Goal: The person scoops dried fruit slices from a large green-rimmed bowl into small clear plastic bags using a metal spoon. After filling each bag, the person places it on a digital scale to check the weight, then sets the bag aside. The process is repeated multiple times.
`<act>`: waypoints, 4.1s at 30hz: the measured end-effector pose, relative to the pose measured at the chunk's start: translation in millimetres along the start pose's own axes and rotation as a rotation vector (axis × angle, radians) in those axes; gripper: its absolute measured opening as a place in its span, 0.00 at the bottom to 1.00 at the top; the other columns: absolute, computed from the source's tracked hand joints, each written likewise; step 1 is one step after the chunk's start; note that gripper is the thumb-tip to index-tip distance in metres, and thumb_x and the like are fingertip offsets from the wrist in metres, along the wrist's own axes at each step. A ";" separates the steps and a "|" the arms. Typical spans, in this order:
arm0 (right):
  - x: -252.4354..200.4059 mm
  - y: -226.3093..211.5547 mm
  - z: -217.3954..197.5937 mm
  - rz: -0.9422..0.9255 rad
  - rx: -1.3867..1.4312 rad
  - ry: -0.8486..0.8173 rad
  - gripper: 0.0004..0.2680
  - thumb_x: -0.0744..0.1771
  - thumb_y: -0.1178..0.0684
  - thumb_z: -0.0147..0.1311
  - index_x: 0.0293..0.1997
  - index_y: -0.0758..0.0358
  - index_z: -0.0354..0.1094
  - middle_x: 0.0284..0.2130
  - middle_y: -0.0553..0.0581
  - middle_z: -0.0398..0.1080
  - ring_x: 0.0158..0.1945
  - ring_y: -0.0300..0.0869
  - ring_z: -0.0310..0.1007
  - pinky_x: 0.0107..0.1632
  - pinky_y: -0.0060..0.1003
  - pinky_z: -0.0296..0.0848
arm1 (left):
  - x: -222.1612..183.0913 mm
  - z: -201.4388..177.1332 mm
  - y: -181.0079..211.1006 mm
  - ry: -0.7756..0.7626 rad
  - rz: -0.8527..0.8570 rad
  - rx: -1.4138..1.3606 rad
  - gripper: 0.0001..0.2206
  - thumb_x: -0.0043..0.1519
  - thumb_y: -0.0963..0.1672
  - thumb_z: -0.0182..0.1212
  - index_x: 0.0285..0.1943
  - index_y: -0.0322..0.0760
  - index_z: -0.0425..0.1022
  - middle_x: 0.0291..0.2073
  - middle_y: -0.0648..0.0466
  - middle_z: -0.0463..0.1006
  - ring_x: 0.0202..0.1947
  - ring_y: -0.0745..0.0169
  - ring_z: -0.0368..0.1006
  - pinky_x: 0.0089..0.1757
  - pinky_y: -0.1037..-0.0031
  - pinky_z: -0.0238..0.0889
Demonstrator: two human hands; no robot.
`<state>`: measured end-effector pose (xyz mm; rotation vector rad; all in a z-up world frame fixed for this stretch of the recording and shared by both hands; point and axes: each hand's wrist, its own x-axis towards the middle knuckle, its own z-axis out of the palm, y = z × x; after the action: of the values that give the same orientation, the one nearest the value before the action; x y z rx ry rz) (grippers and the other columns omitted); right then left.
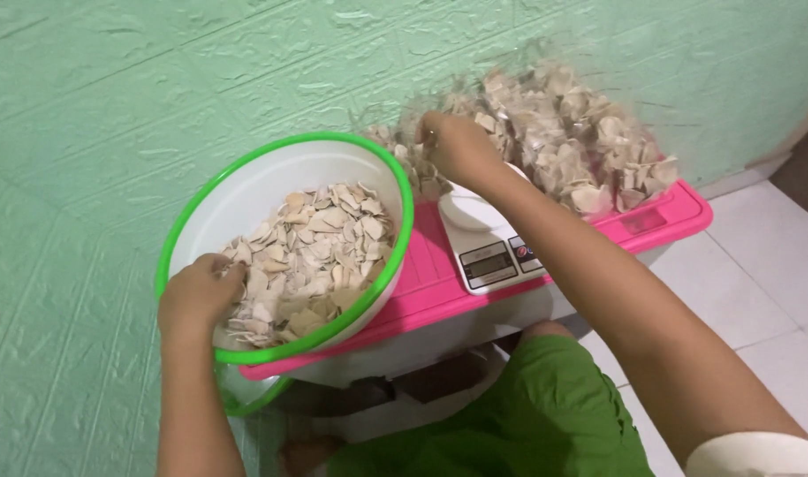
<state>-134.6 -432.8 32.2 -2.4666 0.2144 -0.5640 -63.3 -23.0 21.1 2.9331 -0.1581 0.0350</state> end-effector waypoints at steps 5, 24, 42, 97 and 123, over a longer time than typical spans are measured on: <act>10.4 0.5 23.3 0.028 0.138 -0.046 0.07 0.64 0.61 0.57 0.45 0.59 0.72 0.40 0.60 0.78 0.47 0.59 0.78 0.47 0.54 0.76 | -12.7 -3.8 0.6 0.024 -0.029 -0.043 0.24 0.61 0.55 0.53 0.60 0.43 0.80 0.52 0.42 0.82 0.57 0.34 0.74 0.54 0.50 0.65; 39.7 26.8 62.0 0.024 -0.311 -0.113 0.13 0.65 0.58 0.61 0.54 0.61 0.72 0.39 0.65 0.76 0.45 0.57 0.79 0.46 0.52 0.78 | -50.4 -29.6 28.6 0.007 -0.031 -0.100 0.25 0.63 0.53 0.53 0.61 0.36 0.79 0.50 0.35 0.81 0.56 0.29 0.74 0.54 0.47 0.64; 38.4 17.2 30.7 0.012 -0.178 -0.037 0.10 0.69 0.58 0.52 0.54 0.68 0.73 0.41 0.74 0.74 0.45 0.63 0.78 0.44 0.58 0.78 | -51.4 -28.6 27.6 0.055 -0.014 -0.145 0.22 0.64 0.54 0.51 0.59 0.40 0.80 0.50 0.39 0.82 0.56 0.30 0.74 0.54 0.47 0.64; 23.9 -283.3 118.4 -1.277 -0.294 -0.159 0.06 0.73 0.61 0.53 0.39 0.54 0.70 0.26 0.49 0.70 0.19 0.37 0.63 0.15 0.29 0.62 | 74.8 391.6 -278.9 0.062 -0.165 0.135 0.07 0.58 0.42 0.59 0.37 0.42 0.83 0.55 0.43 0.75 0.44 0.44 0.72 0.40 0.58 0.67; 166.4 -129.1 191.9 0.357 0.962 -0.113 0.13 0.68 0.46 0.38 0.52 0.57 0.65 0.33 0.57 0.72 0.22 0.37 0.63 0.23 0.27 0.57 | 130.8 5.3 33.8 0.383 -0.122 -1.212 0.30 0.57 0.57 0.66 0.68 0.52 0.67 0.63 0.51 0.73 0.64 0.46 0.69 0.61 0.59 0.61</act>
<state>102.4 -274.9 24.3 -1.4736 0.2537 -0.2669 63.0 -70.6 27.3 1.6809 0.0563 0.3423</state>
